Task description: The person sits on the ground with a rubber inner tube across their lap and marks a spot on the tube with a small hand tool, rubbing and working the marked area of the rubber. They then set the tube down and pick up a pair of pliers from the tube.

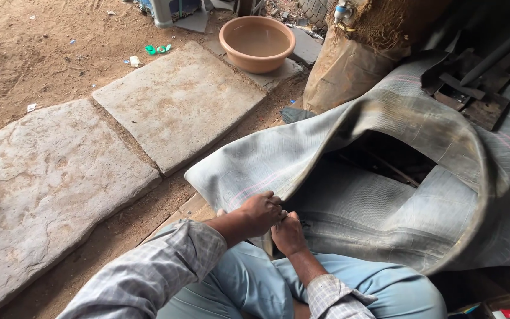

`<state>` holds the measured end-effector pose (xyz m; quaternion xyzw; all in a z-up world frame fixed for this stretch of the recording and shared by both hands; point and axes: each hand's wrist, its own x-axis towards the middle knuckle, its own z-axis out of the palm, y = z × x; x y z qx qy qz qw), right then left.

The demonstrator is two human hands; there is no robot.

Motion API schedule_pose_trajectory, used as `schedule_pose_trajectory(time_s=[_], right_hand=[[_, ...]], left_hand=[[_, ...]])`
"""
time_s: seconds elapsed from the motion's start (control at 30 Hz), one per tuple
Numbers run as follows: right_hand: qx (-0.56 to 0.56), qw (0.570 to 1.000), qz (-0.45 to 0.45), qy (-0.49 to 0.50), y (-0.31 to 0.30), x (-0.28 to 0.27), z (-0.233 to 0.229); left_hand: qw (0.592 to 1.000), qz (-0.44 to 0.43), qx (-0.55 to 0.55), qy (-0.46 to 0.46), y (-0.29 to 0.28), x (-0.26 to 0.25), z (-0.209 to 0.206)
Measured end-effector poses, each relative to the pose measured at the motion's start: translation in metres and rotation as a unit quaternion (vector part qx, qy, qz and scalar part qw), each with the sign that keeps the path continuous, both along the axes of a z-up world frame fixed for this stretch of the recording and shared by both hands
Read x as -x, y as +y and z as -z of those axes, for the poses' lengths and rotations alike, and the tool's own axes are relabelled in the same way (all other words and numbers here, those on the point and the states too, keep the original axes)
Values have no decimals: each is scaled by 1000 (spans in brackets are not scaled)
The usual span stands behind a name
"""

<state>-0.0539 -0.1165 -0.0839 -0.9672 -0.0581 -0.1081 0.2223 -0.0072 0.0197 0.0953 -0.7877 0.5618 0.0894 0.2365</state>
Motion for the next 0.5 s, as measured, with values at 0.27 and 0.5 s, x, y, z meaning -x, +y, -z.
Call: schedule_pose_trajectory(time_s=[0.27,0.5], right_hand=[[-125,991,46,-23,-7,11,-63],[-182,982,10,-37,-24,16,-88]], left_hand=[[896,-309,282,153,19,32,-19],[742,-458,442,210,30,27,61]])
